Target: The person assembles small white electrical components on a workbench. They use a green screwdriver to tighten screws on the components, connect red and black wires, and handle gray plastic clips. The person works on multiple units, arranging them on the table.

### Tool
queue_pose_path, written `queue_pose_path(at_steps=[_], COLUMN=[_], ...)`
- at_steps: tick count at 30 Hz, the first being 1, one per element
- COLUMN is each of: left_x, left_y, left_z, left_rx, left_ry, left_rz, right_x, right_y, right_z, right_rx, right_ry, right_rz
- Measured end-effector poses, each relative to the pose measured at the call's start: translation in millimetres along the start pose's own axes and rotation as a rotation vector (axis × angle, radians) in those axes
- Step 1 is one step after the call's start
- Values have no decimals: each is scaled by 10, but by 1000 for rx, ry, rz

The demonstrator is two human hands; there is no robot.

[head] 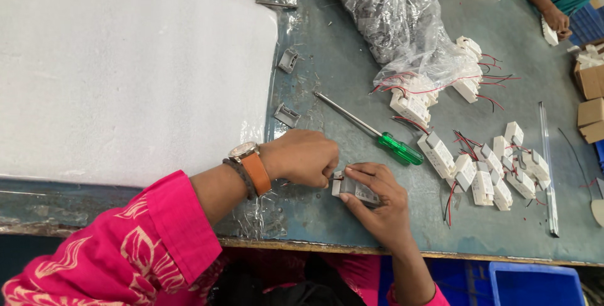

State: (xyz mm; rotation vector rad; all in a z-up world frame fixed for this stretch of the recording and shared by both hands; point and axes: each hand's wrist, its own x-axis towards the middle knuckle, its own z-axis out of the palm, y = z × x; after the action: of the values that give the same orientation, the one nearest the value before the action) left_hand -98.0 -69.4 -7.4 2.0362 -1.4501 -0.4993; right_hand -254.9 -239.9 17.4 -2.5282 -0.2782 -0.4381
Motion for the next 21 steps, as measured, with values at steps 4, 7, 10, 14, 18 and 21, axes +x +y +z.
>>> queue_pose_path(at_steps=[4, 7, 10, 14, 18, 21], left_x=[5, 7, 2, 16, 6, 7], left_y=[-3, -1, -12, -7, -17, -18], left_z=[10, 13, 2, 5, -3, -5], left_rx=[-22, -36, -27, -31, -22, -38], left_ry=[3, -6, -2, -20, -27, -39], left_rz=[10, 0, 8, 5, 23, 12], right_x=[-13, -25, -21, -32, -30, -44], right_y=[53, 73, 80, 88, 116, 139], right_z=[-10, -14, -3, -24, -16, -13], right_rx=[3, -2, -20, -19, 15, 98], right_ry=[-2, -5, -21, -31, -25, -19], right_rz=[-10, -20, -16, 21, 46, 60])
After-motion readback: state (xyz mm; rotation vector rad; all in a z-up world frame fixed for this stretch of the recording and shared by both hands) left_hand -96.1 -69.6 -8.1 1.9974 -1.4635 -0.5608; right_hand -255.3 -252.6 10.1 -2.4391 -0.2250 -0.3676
